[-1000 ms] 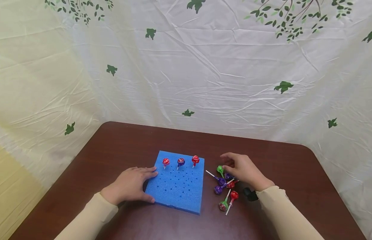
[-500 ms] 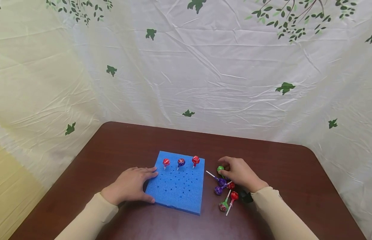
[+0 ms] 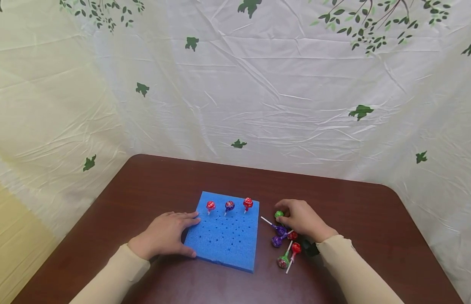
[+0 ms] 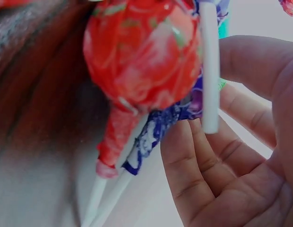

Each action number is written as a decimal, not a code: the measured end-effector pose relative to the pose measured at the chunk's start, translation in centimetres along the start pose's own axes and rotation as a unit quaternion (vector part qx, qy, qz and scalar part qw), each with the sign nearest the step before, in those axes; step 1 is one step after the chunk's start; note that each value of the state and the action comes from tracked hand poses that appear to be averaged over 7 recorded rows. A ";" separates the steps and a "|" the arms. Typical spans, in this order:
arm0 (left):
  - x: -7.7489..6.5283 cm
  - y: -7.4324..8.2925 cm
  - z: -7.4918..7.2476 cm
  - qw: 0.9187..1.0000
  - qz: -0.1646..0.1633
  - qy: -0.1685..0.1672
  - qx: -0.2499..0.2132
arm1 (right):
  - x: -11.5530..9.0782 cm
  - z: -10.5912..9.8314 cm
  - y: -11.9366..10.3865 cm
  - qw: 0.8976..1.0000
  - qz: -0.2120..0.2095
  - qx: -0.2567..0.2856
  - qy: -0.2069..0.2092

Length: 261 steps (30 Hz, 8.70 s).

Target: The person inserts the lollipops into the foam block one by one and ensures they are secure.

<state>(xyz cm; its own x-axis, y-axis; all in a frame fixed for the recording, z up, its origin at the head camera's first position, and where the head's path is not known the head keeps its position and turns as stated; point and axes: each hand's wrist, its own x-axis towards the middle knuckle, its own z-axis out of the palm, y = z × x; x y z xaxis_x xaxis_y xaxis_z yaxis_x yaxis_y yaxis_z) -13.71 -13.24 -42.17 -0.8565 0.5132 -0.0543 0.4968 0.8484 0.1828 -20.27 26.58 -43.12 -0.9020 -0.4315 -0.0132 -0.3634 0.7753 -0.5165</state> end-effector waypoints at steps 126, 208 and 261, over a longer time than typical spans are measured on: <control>-0.9 -0.5 -0.4 1.000 0.007 -0.011 -0.019 | 2.1 5.0 -15.9 0.968 -0.137 0.175 0.113; -0.2 -0.3 -0.4 1.000 0.002 -0.011 -0.012 | 2.8 7.4 -15.1 0.981 -0.126 0.136 0.052; -0.5 -0.3 -0.4 1.000 0.010 -0.008 -0.011 | 2.2 7.1 -15.2 0.982 -0.149 0.112 0.043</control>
<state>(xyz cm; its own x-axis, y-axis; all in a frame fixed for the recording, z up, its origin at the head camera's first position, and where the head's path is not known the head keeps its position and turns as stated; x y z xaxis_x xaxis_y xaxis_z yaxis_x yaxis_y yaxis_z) -13.48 -13.77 -41.81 -0.8438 0.5326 -0.0662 0.5109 0.8349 0.2047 -15.11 10.55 -41.37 -0.7832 -0.5759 0.2345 -0.5625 0.4953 -0.6620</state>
